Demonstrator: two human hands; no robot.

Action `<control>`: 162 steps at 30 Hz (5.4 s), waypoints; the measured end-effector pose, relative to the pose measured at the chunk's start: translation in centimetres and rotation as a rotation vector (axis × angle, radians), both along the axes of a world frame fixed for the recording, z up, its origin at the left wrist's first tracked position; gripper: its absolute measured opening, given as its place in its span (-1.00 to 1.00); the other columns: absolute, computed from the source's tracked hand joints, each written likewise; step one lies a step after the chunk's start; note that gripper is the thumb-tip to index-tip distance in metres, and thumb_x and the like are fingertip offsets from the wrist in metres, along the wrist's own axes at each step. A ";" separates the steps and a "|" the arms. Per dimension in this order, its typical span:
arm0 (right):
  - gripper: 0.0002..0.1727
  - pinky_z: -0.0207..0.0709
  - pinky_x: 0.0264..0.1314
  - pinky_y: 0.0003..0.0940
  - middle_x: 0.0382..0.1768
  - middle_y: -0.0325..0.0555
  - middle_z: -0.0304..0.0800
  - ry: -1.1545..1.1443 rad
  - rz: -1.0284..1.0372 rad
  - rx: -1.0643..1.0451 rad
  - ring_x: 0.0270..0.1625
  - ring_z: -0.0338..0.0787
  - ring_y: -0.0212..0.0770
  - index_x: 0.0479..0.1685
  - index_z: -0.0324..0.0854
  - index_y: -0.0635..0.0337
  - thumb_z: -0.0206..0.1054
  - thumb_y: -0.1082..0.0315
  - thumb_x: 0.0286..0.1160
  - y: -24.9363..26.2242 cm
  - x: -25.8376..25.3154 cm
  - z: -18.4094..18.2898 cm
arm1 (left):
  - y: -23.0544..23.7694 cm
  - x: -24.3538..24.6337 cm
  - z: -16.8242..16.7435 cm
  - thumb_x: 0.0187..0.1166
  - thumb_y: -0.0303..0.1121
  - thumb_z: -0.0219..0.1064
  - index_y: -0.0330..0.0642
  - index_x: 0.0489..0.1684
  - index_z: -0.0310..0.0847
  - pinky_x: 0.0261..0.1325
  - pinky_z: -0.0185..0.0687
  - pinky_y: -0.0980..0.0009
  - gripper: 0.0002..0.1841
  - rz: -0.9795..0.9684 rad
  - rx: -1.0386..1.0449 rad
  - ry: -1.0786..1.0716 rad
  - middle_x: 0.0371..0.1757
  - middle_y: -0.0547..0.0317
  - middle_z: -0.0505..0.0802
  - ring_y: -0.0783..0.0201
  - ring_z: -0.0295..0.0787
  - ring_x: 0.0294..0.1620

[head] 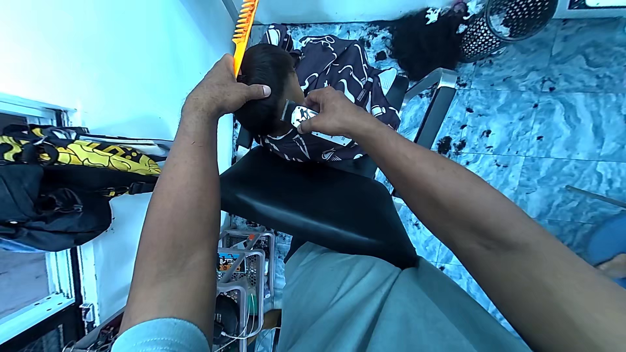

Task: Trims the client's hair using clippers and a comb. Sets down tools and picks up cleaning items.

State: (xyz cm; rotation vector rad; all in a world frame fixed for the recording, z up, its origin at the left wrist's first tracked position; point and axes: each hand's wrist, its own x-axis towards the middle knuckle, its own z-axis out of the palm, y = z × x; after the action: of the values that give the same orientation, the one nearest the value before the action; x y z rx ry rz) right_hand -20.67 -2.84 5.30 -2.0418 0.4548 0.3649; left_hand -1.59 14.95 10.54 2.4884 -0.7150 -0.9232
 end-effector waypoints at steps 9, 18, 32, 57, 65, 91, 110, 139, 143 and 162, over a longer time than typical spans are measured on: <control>-0.46 0.69 -0.01 0.18 -0.17 -0.01 0.85 0.019 -0.010 0.009 -0.10 0.83 -0.02 0.04 0.73 0.15 0.70 0.07 0.08 -0.3 0.2 0.0 | -0.1 0.1 -0.1 0.25 0.08 0.67 -0.26 0.30 0.40 0.23 0.66 -0.08 -0.21 -0.013 -0.010 -0.017 0.08 -0.11 0.76 0.05 0.76 0.11; -0.48 0.70 0.00 0.16 -0.16 0.00 0.87 0.039 -0.049 0.047 -0.10 0.84 -0.04 0.01 0.76 0.17 0.70 0.12 0.05 -0.4 0.2 0.3 | -0.2 0.1 0.0 0.26 0.08 0.66 -0.26 0.30 0.40 0.22 0.65 -0.08 -0.22 -0.026 0.009 -0.019 0.08 -0.12 0.75 0.04 0.75 0.11; -0.46 0.69 -0.02 0.18 -0.16 0.02 0.84 0.032 -0.062 0.041 -0.11 0.83 -0.01 0.01 0.72 0.18 0.71 0.10 0.05 0.1 0.1 1.0 | -0.3 0.0 0.2 0.28 0.08 0.65 -0.28 0.28 0.40 0.21 0.64 -0.12 -0.23 -0.031 0.028 -0.028 0.07 -0.15 0.74 0.00 0.74 0.11; -0.47 0.75 -0.02 0.12 -0.19 0.01 0.86 0.035 -0.028 0.031 -0.13 0.86 -0.04 0.00 0.75 0.20 0.71 0.07 0.11 -1.6 0.6 1.3 | -0.2 0.1 0.1 0.26 0.03 0.68 -0.27 0.32 0.36 0.18 0.74 0.00 -0.20 -0.014 -0.015 0.023 0.07 -0.09 0.77 0.10 0.81 0.06; -0.49 0.73 -0.08 0.10 -0.20 0.06 0.84 0.037 -0.064 0.097 -0.19 0.83 -0.02 -0.02 0.73 0.26 0.70 0.11 0.13 -1.6 0.5 1.4 | -0.4 -0.3 0.5 0.28 0.02 0.67 -0.28 0.32 0.36 0.18 0.72 -0.03 -0.21 -0.016 0.003 0.012 0.06 -0.11 0.77 0.07 0.80 0.05; -0.39 0.63 0.13 0.24 -0.14 0.08 0.82 0.082 0.281 0.070 -0.02 0.80 0.07 0.14 0.68 0.25 0.67 -0.01 0.26 4.0 -4.2 -2.1 | 1.1 -0.8 0.2 0.18 -0.01 0.73 -0.26 0.39 0.27 0.22 0.66 -0.03 -0.12 -0.149 -0.056 -0.019 0.10 -0.12 0.73 0.06 0.75 0.11; -0.46 0.84 -0.12 0.07 -0.13 0.17 0.81 0.195 -0.487 0.374 -0.24 0.89 0.03 0.07 0.61 0.36 0.63 0.11 0.32 8.2 -2.4 -3.5 | -1.2 2.7 -1.7 0.23 0.25 0.58 -0.11 0.62 0.28 0.42 0.61 -0.16 -0.02 -0.149 0.041 -0.121 0.30 -0.08 0.77 0.04 0.75 0.33; -0.55 0.65 -0.13 0.07 -0.31 0.05 0.73 0.161 -0.572 0.335 -0.25 0.74 -0.04 -0.24 0.65 0.27 0.68 0.09 0.20 9.6 0.3 -5.3 | -0.3 5.5 -1.8 0.34 0.10 0.60 -0.16 0.38 0.34 -0.06 0.86 0.19 -0.23 -0.081 0.036 0.104 0.09 0.03 0.78 0.25 0.87 -0.06; -0.52 0.66 -0.09 0.06 -0.28 0.03 0.74 0.145 -0.568 0.328 -0.21 0.75 -0.05 -0.12 0.66 0.26 0.68 0.09 0.20 9.7 0.2 -5.3 | -0.3 5.6 -2.0 0.33 0.10 0.60 -0.15 0.40 0.33 0.02 0.87 0.16 -0.22 -0.065 0.017 0.123 0.12 0.03 0.79 0.25 0.87 0.01; -0.49 0.64 -0.10 0.04 -0.23 0.07 0.73 0.224 -0.608 0.416 -0.19 0.73 -0.05 -0.18 0.63 0.30 0.69 0.05 0.20 10.8 0.8 -4.6 | -0.6 5.2 -1.9 0.37 0.06 0.59 -0.16 0.40 0.32 -0.09 0.88 0.22 -0.25 -0.054 0.022 0.136 0.09 0.05 0.80 0.25 0.89 -0.09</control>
State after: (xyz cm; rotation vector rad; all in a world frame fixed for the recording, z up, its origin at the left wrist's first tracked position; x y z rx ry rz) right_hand -19.91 7.95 0.67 -1.3820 1.0126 0.2832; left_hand 3.65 14.39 8.67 2.4080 -0.7340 -1.1136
